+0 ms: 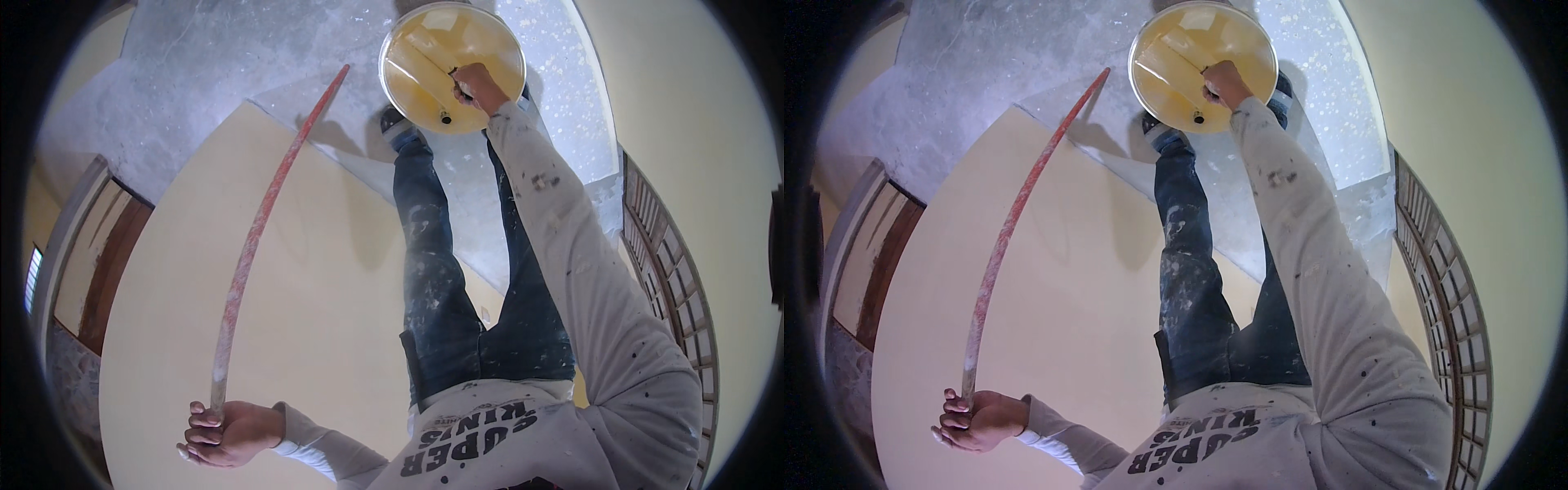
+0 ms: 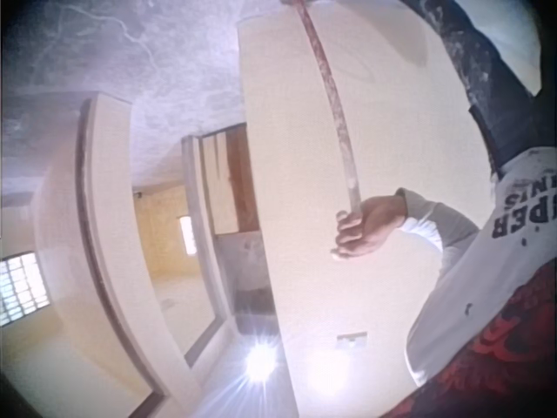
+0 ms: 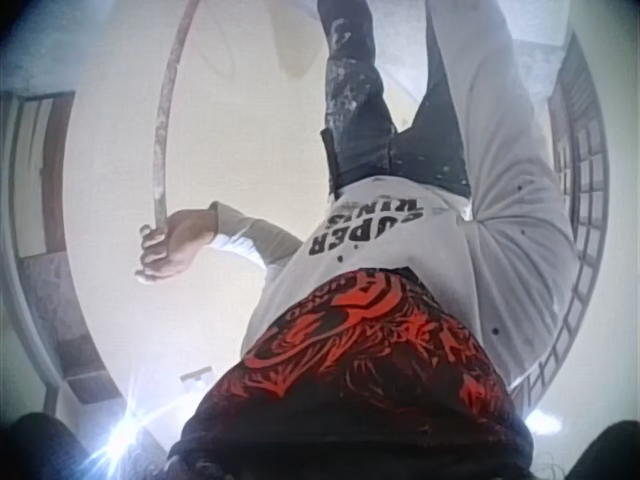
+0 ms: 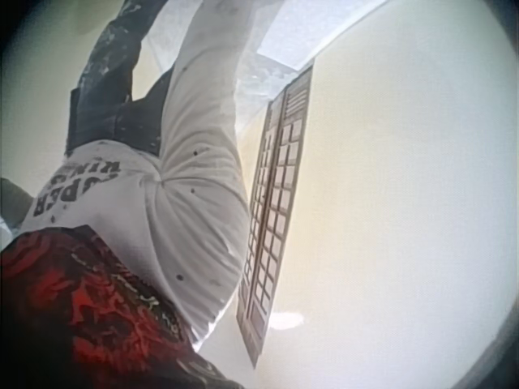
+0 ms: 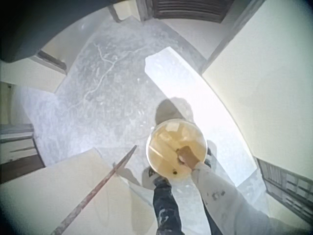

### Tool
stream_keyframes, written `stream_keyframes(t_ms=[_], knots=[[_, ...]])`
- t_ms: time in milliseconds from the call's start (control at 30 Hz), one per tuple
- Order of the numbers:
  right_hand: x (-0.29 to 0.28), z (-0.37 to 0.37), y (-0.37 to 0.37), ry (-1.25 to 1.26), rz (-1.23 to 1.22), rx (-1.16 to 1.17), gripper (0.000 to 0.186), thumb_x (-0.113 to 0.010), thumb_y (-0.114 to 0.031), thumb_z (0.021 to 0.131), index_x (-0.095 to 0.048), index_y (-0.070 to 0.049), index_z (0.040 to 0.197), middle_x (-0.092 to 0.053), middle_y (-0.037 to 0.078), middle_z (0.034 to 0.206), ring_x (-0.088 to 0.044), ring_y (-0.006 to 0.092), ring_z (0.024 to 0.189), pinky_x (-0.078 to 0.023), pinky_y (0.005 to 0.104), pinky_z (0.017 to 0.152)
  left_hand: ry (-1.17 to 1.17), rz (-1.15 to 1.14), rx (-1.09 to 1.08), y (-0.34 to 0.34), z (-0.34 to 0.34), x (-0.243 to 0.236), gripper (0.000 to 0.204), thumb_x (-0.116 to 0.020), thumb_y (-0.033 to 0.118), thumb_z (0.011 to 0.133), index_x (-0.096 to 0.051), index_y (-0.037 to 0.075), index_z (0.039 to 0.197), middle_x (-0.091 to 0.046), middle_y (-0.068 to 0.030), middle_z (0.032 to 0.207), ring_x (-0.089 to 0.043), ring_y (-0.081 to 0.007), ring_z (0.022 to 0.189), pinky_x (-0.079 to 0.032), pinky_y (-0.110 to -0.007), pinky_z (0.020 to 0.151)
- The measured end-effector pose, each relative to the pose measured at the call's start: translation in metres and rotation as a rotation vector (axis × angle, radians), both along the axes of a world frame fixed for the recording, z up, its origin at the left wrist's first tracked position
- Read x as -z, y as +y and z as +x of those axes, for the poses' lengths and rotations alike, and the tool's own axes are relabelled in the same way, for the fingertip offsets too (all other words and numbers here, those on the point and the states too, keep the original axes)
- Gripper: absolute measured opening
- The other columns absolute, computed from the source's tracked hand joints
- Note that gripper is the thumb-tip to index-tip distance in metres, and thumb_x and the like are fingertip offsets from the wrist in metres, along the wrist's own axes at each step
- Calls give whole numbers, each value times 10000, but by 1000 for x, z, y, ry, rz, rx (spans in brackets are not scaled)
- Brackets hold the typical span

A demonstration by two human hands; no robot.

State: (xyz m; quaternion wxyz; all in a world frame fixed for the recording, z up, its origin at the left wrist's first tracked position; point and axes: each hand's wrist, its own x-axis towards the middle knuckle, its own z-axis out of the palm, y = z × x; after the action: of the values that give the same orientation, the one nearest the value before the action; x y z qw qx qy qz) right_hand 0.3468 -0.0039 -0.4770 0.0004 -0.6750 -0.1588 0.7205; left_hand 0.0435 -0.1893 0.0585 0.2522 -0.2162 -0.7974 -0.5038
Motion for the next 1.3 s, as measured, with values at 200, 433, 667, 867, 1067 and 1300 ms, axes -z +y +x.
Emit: stream_keyframes(t_ms=[200, 433, 667, 867, 1067, 1300], knots=[[-122, -2, -19, 26, 14, -265, 138, -602, -175, 976, -595, -44, 932, -565, 98, 627, -514, 198, 418, -374, 357, 372, 16, 0, -68, -19, 7, -7, 221, -453, -12, 957, -530, -84, 1152, -279, -6, 605, -371, -175, 498, -442, -399, 670], [-6, -1, 12, 19, -28, 50, 100, -551, -106, 996, -594, -45, 930, -547, 94, 642, -543, 213, 441, -363, 376, 360, 8, 9, 11, 1, -4, 7, 234, -462, 6, 958, -518, -94, 1162, -295, -10, 599, -387, -177, 498, -464, -406, 671], [-120, -3, -20, 4, 13, -227, 78, -561, -96, 999, -578, -45, 943, -544, 94, 635, -533, 221, 428, -364, 392, 359, 23, -25, -35, -12, 8, -5, 233, -455, 22, 963, -511, -96, 1155, -305, -18, 614, -404, -182, 512, -491, -406, 679], [-42, -2, -2, 16, 31, -4, 154, -579, -158, 1006, -583, -50, 897, -549, 69, 611, -535, 183, 440, -398, 352, 389, 8, 31, -18, 7, 4, 2, 239, -445, 28, 975, -514, -100, 1165, -320, -29, 638, -405, -186, 517, -501, -416, 676], [-64, 15, -49, 98, 171, -242, 177, -575, -147, 1020, -577, -54, 869, -544, 89, 601, -533, 194, 425, -388, 370, 356, -23, 49, 16, 5, 2, 2, 237, -458, 26, 984, -518, -108, 1171, -331, -45, 645, -392, -182, 519, -496, -405, 643], [-251, 60, -83, 152, 213, -28, 221, -579, -171, 1029, -639, -4, 898, -604, 94, 659, -532, 151, 425, -405, 325, 349, -176, 201, 39, -27, -17, -2, 191, -505, 35, 981, -614, -78, 1091, -381, -46, 654, -403, -187, 523, -475, -392, 615]])
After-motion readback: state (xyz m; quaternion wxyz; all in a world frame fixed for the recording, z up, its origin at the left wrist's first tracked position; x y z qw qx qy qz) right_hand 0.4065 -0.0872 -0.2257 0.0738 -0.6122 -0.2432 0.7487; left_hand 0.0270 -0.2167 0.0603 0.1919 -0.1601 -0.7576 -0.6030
